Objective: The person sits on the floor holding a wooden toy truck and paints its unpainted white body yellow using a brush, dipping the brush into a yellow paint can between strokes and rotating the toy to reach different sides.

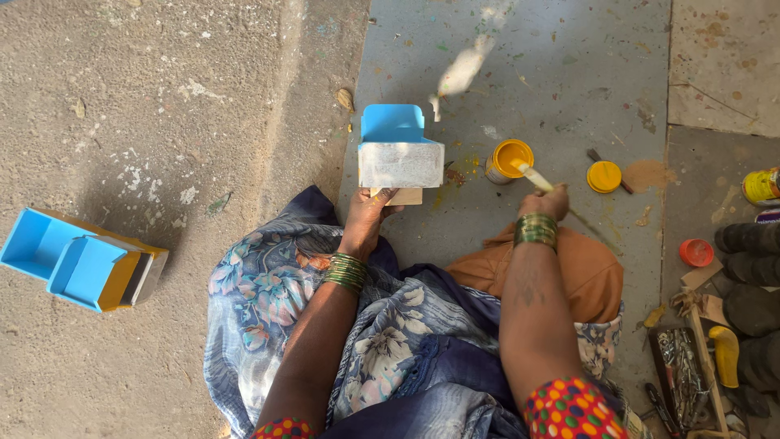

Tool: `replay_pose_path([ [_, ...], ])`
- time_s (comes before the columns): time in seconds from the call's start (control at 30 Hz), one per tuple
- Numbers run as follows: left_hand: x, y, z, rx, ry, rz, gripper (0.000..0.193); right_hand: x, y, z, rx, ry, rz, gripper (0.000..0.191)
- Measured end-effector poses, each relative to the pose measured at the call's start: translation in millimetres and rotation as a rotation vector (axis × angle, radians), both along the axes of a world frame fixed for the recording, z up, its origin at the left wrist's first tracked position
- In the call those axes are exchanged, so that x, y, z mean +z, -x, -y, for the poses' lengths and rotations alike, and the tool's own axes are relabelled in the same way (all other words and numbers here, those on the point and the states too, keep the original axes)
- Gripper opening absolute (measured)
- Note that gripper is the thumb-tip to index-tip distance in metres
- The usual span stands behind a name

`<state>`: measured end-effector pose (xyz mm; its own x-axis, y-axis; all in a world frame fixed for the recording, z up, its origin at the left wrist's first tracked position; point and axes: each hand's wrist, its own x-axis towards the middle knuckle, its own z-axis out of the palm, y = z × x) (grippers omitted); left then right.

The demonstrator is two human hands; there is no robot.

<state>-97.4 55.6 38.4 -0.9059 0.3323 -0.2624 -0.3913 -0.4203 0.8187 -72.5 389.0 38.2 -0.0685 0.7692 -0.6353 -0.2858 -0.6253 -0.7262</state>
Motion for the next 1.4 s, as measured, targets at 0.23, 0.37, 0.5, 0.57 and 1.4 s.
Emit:
replay_pose_path([
  [0.23, -3, 0, 1, -0.001, 0.009, 0.009, 0.030, 51, -19, -12, 0.435, -0.496, -0.160, 0.019],
  [0.37, -1, 2, 0, 0.034, 0.030, 0.054, 0.028, 67, -22, -24, 0.801, -0.984, -0.013, 0.020],
  [0.5, -2, 1, 1, 0.023, 0.016, 0.053, 0.027, 55, -21, -26, 0.921, -1.368, 0.349, 0.018],
  [0.57, -4, 0, 1, 0.018, -0.003, 0.052, 0.027, 46, -17, -24, 0.927, -1.430, 0.359, 0.018],
  [1.4, 14, -1, -9, -0.064, 0.134, 0.014, 0.032, 24, -15, -53, 0.614, -1.676, 0.439, 0.013],
])
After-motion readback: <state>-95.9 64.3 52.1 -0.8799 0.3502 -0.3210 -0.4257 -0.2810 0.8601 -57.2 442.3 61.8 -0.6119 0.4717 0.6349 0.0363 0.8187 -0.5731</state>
